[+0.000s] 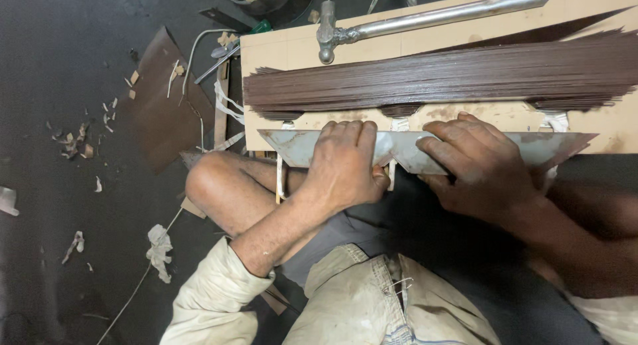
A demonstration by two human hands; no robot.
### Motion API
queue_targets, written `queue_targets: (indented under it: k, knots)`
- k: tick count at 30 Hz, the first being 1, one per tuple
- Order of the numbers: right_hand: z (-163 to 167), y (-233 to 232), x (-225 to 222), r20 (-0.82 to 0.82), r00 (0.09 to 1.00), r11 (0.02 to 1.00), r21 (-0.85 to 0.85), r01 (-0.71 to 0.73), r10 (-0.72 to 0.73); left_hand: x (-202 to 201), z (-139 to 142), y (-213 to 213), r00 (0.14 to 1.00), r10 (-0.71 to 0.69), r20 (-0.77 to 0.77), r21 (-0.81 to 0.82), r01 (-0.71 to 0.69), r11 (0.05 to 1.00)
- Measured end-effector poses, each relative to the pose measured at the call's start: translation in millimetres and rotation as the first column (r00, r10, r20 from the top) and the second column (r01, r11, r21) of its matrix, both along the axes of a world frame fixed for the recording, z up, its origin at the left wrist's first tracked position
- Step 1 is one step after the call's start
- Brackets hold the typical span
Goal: The person sits on the floor with a wooden board holding a large bundle of long thin dark strips. They square the bundle's ends against a metal blade and a wooden guide, tap and press the bundle to align the strips, and repeatedly reposition and re-flatten the bundle on the board.
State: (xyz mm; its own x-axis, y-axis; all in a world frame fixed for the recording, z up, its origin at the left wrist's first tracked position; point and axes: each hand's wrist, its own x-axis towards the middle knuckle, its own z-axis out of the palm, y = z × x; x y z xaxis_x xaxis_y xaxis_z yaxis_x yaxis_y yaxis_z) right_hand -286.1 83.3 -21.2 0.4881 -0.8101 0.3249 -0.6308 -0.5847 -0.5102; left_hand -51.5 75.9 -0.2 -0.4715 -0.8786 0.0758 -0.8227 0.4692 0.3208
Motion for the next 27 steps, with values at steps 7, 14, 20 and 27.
queue_targets:
  k: [7, 14, 20, 27]
  knots:
    - [8.8, -1.2, -4.2, 0.012, 0.999, 0.997, -0.059, -0.049, 0.050, 18.2, 22.5, -15.1, 0.985, -0.166, 0.039, -0.016, 0.167, 0.986]
    - [73.8, -7.6, -15.8, -0.066, 0.996, 0.979, -0.191, -0.077, 0.066, 27.4, 70.7, -13.9, 0.948, -0.267, -0.171, -0.193, 0.234, 0.953]
    - [92.6, -8.7, -22.7, -0.290, 0.957, 0.860, -0.486, -0.158, 0.012, 19.7, 74.3, -18.8, 0.920, -0.265, -0.288, -0.288, 0.181, 0.940]
    - [53.5, 24.9, -68.4, -0.142, 0.968, 0.964, -0.200, 0.175, -0.205, 29.5, 28.7, -7.7, 0.942, -0.263, -0.207, -0.524, 0.120, 0.843]
